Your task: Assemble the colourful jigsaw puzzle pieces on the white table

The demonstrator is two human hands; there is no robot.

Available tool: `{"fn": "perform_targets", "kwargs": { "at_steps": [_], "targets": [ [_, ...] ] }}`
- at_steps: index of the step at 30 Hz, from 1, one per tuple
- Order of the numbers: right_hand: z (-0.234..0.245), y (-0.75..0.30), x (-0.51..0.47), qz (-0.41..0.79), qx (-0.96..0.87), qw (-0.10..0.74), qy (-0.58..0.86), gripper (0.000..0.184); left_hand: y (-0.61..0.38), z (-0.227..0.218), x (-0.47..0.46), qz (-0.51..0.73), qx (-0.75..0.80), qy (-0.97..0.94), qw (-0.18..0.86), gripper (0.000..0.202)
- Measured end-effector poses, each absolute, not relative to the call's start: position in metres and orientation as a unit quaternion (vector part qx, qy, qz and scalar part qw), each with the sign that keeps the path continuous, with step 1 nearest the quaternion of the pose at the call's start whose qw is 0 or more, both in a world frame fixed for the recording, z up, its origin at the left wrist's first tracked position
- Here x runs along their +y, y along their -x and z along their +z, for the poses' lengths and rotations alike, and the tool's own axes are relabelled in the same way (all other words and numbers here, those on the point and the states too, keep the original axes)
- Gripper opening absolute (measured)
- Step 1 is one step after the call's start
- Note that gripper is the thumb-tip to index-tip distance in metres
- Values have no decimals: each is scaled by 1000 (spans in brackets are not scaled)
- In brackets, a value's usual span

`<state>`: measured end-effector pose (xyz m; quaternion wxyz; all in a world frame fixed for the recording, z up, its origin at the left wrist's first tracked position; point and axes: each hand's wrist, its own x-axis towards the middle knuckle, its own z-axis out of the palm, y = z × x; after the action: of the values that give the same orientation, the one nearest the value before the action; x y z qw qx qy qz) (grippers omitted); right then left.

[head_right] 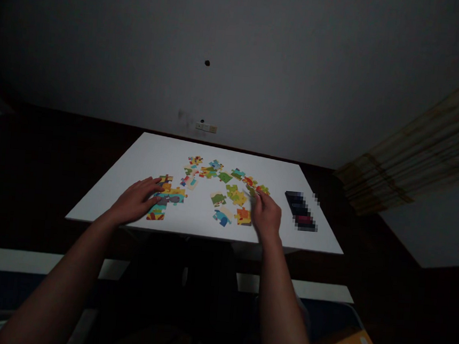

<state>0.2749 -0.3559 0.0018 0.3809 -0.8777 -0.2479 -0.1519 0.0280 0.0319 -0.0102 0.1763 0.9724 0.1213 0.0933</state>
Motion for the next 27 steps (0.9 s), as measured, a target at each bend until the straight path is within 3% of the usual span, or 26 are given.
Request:
{"fn": "perform_targets", "kwargs": {
  "at_steps": [5, 11, 14, 22, 27],
  "targets": [
    [0, -280, -371, -170, -225, 361, 889, 48, -27, -7, 29, 96, 122, -972, 176, 42],
    [5, -268, -377, -157, -334, 186, 911, 38, -26, -5, 27, 102, 123, -971, 176, 41],
    [7, -261, -363, -133, -382, 148, 902, 45, -27, -8, 29, 104, 123, -970, 180, 40],
    [-5, -269, -321, -86, -404, 149, 899, 52, -24, -8, 25, 107, 133, -969, 179, 41],
    [5, -276, -316, -59, -384, 207, 898, 59, -24, -6, 24, 109, 132, -969, 178, 42]
  ]
}}
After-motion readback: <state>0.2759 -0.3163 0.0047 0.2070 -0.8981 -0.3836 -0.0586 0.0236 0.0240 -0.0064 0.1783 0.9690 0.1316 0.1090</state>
